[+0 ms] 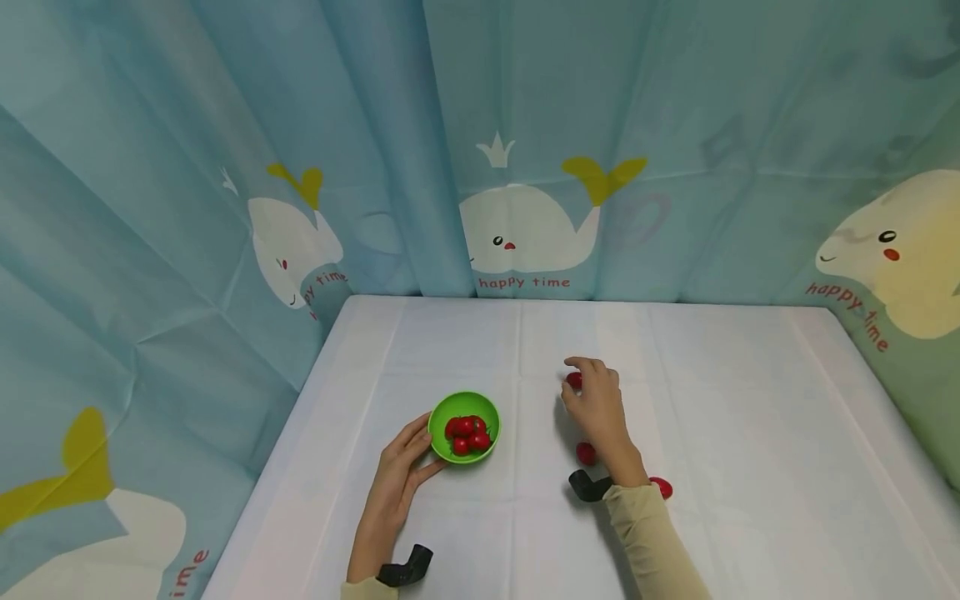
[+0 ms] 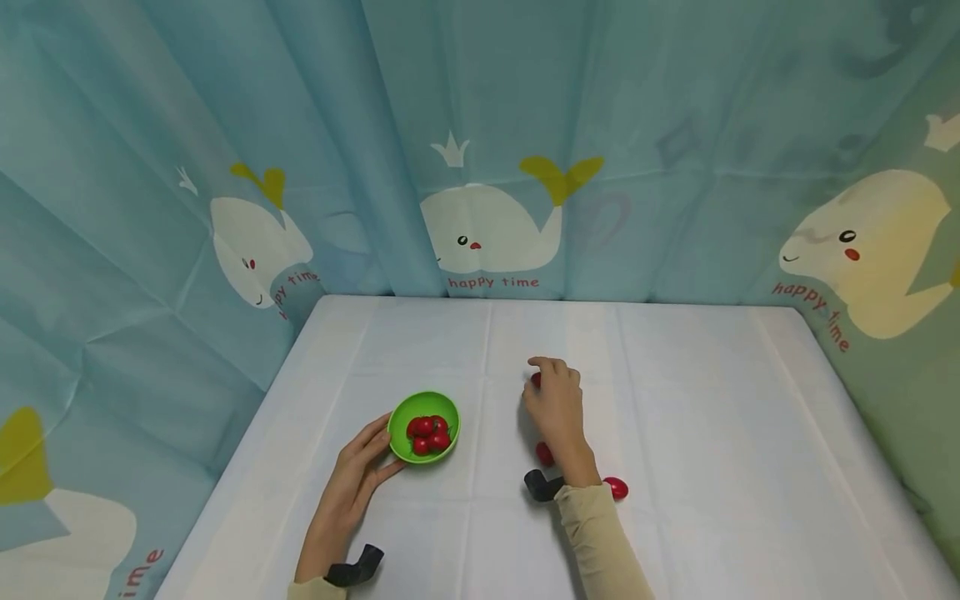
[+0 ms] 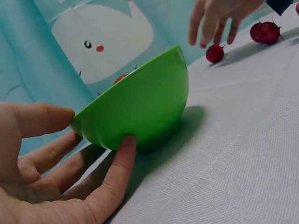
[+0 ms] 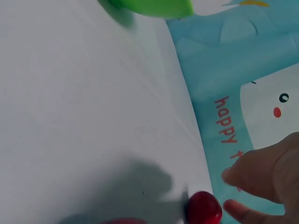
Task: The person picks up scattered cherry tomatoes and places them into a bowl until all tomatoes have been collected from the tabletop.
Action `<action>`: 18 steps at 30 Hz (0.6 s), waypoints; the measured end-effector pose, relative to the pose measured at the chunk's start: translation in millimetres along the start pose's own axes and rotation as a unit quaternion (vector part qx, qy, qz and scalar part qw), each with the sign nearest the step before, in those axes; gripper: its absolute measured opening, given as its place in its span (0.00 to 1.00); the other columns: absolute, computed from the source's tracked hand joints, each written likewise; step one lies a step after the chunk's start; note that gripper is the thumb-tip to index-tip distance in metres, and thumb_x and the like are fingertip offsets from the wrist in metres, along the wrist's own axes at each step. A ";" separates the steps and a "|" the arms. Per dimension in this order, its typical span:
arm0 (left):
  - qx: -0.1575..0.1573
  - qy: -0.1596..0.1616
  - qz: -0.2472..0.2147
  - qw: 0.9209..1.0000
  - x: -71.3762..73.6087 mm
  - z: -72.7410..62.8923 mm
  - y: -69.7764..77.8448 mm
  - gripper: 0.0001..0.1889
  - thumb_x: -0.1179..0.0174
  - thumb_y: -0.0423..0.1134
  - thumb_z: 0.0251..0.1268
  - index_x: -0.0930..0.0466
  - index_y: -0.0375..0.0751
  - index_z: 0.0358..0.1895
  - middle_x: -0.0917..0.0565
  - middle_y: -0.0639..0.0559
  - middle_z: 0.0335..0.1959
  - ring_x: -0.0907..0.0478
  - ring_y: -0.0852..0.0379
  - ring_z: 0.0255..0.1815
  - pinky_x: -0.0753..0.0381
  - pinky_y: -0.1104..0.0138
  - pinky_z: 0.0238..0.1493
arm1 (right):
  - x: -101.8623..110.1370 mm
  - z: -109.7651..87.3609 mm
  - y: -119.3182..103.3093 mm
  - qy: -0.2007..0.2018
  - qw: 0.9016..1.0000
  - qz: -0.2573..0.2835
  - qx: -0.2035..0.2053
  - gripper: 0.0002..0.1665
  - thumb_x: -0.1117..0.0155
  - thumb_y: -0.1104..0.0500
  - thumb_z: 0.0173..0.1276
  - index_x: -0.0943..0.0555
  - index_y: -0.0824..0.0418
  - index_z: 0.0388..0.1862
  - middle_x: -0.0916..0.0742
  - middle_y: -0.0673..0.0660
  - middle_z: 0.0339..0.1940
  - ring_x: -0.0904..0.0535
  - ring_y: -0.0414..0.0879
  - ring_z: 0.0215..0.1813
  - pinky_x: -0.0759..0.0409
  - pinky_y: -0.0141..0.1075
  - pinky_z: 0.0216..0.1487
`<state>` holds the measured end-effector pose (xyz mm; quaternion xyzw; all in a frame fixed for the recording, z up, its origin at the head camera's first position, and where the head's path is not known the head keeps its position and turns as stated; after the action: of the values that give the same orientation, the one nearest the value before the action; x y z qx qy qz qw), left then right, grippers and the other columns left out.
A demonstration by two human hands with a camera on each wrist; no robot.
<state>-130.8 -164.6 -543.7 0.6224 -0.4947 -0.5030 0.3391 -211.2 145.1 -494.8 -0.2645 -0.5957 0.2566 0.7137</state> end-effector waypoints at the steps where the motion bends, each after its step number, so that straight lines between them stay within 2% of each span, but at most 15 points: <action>1: 0.000 0.000 0.000 1.000 0.1 -0.1 -0.1 0.27 0.46 0.39 0.82 0.36 0.39 0.79 0.36 0.41 0.81 0.36 0.46 0.81 0.14 0.59 0.62 | 0.3 1.0 1.4 -0.006 1.000 -0.006 -0.005 0.23 0.38 0.64 0.71 0.20 0.66 0.64 0.20 0.72 0.65 0.30 0.74 0.67 0.23 0.65 0.62; 10: -0.002 -0.001 -0.004 1.000 0.5 -0.7 -1.0 0.27 0.47 0.39 0.82 0.35 0.40 0.79 0.35 0.42 0.81 0.36 0.46 0.81 0.14 0.59 0.62 | 6.3 5.4 10.6 -0.044 0.997 -0.048 -0.035 0.22 0.40 0.65 0.72 0.21 0.66 0.64 0.18 0.72 0.61 0.24 0.67 0.61 0.17 0.61 0.56; 18: -0.002 -0.004 -0.006 1.000 0.9 -0.4 -1.4 0.27 0.46 0.39 0.82 0.36 0.39 0.79 0.36 0.41 0.81 0.37 0.44 0.82 0.14 0.58 0.62 | 7.9 6.9 13.9 -0.054 0.996 -0.072 -0.029 0.19 0.39 0.65 0.71 0.18 0.65 0.60 0.16 0.69 0.55 0.21 0.65 0.56 0.16 0.60 0.52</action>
<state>-130.0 -165.1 -545.2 0.6228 -0.4911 -0.5083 0.3356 -217.5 161.1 -497.6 -0.2275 -0.6577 0.2013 0.6893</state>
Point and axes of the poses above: each hand's wrist, its own z-axis towards the middle knuckle, its own x-axis out of the back of the hand, y = z × x, the point moved 6 cm from there along z, towards the middle knuckle
